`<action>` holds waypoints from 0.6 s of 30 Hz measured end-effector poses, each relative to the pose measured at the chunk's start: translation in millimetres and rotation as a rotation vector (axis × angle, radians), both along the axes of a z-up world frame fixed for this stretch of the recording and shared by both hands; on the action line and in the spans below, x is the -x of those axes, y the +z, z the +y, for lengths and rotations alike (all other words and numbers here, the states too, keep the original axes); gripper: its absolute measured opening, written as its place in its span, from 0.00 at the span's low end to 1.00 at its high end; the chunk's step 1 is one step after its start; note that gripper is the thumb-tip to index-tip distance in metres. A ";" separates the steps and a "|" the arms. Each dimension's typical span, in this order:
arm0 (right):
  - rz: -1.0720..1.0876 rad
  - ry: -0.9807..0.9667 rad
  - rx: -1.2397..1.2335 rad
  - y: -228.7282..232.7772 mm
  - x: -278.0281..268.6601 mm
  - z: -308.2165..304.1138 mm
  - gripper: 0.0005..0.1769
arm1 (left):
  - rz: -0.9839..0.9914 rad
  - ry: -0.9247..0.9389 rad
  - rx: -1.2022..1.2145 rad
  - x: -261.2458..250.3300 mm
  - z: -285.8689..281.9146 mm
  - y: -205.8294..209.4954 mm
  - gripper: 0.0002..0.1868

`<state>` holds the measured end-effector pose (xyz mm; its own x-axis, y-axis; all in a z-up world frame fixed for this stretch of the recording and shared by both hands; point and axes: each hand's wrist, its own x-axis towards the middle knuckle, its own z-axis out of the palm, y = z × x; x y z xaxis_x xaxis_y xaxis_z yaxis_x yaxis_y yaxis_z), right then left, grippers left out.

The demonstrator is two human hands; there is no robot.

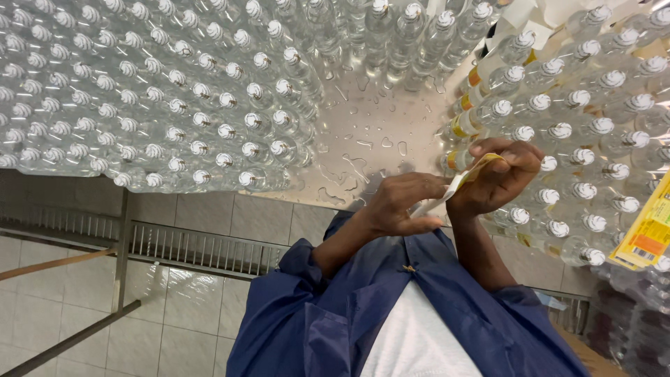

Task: The person manually applies adhesive labels to clear plastic bottles by peeling a label from a sheet and pressing it onto the side of each bottle.

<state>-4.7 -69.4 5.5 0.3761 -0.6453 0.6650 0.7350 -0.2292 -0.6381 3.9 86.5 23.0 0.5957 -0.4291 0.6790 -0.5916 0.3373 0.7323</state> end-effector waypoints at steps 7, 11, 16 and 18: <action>0.030 0.232 -0.144 -17.0 4.0 5.1 0.32 | 0.221 0.241 0.019 2.1 2.8 -24.5 0.08; 0.529 0.561 -0.202 -24.7 34.4 15.5 0.46 | 0.416 0.244 0.077 1.8 1.6 -52.4 0.07; 0.415 0.524 0.039 -45.5 21.3 14.5 0.27 | 0.555 0.288 0.072 5.5 -5.9 -80.9 0.06; 0.429 0.533 0.053 -55.7 19.5 18.3 0.25 | 0.636 0.297 0.073 4.6 10.2 -85.0 0.06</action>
<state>-24.2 -51.1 -50.2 0.8705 -0.2695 0.4119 0.4409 0.0549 -0.8959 -0.8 96.6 -61.9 0.9714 -0.1532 0.1815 -0.1315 0.2891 0.9482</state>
